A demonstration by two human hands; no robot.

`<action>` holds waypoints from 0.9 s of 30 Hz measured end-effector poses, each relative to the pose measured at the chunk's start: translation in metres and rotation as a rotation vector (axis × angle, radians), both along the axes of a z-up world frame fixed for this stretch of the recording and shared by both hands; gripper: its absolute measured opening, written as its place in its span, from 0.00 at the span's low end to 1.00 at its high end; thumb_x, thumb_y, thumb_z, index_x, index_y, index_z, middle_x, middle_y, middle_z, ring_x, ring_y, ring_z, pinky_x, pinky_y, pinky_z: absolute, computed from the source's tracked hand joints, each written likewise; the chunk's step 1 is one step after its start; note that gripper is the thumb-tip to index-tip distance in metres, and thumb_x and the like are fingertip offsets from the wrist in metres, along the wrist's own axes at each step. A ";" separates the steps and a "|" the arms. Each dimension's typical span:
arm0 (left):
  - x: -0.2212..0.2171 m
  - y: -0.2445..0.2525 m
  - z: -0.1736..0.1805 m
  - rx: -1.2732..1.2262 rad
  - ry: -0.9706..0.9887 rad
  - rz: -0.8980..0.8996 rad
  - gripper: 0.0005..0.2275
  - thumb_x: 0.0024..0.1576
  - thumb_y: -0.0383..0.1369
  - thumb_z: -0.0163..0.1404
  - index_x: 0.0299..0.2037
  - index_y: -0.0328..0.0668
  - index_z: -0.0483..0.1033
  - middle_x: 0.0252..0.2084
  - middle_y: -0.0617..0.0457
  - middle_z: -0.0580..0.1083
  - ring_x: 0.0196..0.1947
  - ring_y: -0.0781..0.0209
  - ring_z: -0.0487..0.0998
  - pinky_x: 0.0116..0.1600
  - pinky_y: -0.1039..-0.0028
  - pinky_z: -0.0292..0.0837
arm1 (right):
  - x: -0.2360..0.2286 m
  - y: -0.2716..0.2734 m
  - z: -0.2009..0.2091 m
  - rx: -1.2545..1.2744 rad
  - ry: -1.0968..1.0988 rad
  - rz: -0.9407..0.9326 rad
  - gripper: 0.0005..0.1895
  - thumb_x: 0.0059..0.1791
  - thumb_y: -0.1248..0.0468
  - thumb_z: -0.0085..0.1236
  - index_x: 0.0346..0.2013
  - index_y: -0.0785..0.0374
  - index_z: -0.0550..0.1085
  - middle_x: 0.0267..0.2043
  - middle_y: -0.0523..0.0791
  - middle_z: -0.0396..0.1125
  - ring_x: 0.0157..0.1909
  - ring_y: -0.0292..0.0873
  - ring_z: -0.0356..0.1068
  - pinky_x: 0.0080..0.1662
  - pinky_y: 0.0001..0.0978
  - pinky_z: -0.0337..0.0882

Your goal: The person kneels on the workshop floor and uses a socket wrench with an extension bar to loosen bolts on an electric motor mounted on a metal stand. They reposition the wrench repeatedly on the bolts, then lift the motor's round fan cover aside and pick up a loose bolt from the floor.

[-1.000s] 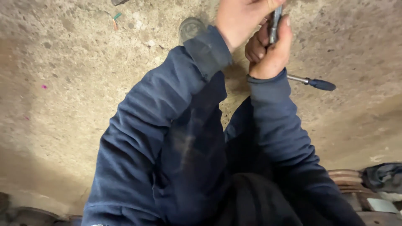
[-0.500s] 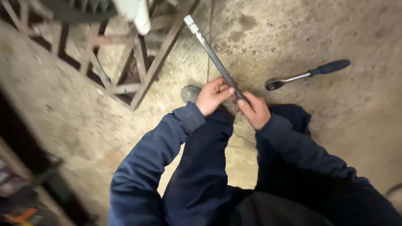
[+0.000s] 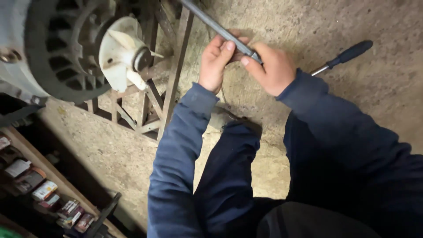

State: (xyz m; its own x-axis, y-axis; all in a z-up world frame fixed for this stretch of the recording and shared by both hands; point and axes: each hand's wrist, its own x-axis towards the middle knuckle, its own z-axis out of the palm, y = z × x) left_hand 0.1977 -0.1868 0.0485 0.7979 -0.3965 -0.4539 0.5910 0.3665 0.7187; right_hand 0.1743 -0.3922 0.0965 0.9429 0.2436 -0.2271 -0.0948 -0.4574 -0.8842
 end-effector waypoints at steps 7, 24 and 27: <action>0.007 0.018 -0.003 0.041 -0.005 0.039 0.18 0.70 0.36 0.48 0.65 0.32 0.66 0.57 0.43 0.77 0.52 0.58 0.80 0.58 0.67 0.78 | 0.017 0.019 0.000 -0.008 0.046 0.029 0.14 0.58 0.54 0.56 0.44 0.63 0.73 0.25 0.50 0.68 0.27 0.51 0.72 0.30 0.43 0.67; 0.019 0.020 -0.009 -0.134 -0.143 0.058 0.20 0.65 0.38 0.54 0.62 0.38 0.64 0.55 0.47 0.78 0.54 0.60 0.81 0.62 0.70 0.77 | 0.020 0.048 -0.013 0.597 0.613 -0.207 0.33 0.58 0.36 0.26 0.39 0.56 0.73 0.30 0.38 0.69 0.26 0.35 0.67 0.28 0.29 0.64; 0.002 0.009 -0.038 0.086 -0.087 0.234 0.19 0.64 0.33 0.58 0.58 0.27 0.69 0.48 0.40 0.80 0.50 0.53 0.83 0.58 0.63 0.81 | 0.023 0.061 0.032 -0.133 -0.305 0.003 0.37 0.65 0.36 0.40 0.40 0.71 0.68 0.28 0.47 0.68 0.27 0.41 0.70 0.29 0.31 0.68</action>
State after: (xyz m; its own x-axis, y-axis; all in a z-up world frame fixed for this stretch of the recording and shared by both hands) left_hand 0.1999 -0.1782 0.0109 0.9010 -0.1590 -0.4037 0.4317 0.4212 0.7976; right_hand 0.1971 -0.3308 0.1281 0.9717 0.2335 0.0359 0.1668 -0.5704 -0.8042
